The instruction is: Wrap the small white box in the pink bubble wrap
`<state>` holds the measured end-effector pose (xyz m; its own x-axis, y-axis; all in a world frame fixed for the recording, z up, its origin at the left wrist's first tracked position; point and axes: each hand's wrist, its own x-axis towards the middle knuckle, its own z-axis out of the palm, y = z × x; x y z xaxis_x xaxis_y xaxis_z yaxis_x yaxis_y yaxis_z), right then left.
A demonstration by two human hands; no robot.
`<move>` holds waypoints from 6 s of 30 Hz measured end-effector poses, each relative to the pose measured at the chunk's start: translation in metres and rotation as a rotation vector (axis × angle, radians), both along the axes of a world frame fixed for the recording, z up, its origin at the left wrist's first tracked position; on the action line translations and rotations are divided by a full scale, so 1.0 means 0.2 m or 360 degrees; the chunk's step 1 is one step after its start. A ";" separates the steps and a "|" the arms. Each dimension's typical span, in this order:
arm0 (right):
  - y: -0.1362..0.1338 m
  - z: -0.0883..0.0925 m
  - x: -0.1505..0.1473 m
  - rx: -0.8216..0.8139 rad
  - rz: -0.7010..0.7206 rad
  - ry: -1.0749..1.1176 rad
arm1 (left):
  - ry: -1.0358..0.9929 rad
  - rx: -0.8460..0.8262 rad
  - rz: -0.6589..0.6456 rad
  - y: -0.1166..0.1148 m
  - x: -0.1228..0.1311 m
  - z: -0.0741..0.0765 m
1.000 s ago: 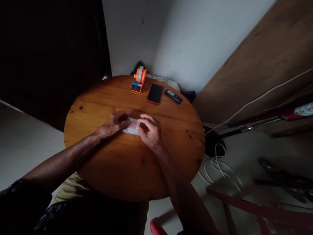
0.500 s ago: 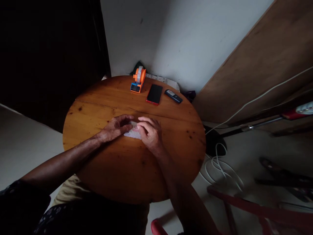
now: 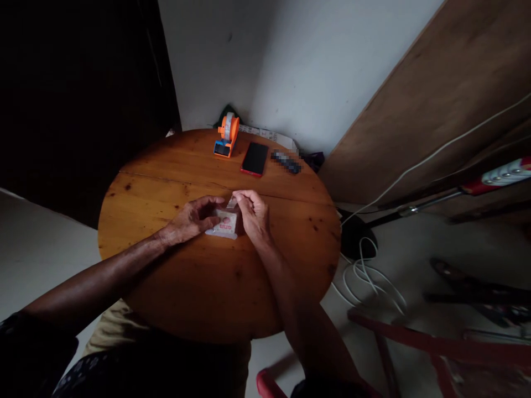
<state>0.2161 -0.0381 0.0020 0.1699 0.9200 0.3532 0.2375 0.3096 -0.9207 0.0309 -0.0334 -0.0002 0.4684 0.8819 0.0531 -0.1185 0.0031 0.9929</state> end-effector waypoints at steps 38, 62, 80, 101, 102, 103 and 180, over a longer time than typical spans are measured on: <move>0.04 -0.04 0.08 -0.0159 -0.0100 0.0109 | 0.0012 -0.0172 -0.0326 -0.04 -0.01 0.06; -0.01 -0.02 0.15 -0.0416 0.0166 -0.0111 | -0.0057 -0.0151 -0.0182 -0.01 -0.02 0.04; 0.00 -0.03 0.11 -0.0205 0.0012 -0.0142 | -0.0074 -0.0262 -0.0229 0.02 -0.04 0.03; -0.09 0.10 0.07 -0.0372 0.0273 -0.0405 | -0.0322 -0.0352 -0.0135 0.02 -0.04 0.07; -0.10 0.10 0.07 -0.0390 0.0278 -0.0419 | -0.0321 -0.0341 -0.0152 0.02 -0.03 0.07; -0.10 0.10 0.06 -0.0407 0.0289 -0.0425 | -0.0324 -0.0332 -0.0168 0.02 -0.03 0.07; 0.06 -0.08 0.25 -0.0313 -0.0487 -0.0743 | 0.0611 0.0778 -0.0224 -0.05 -0.24 0.26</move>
<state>0.2670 -0.0264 -0.0135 0.3056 0.9094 0.2822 0.6828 -0.0028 -0.7306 -0.0180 -0.0428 0.0509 0.6436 0.7270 0.2391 0.2149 -0.4716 0.8552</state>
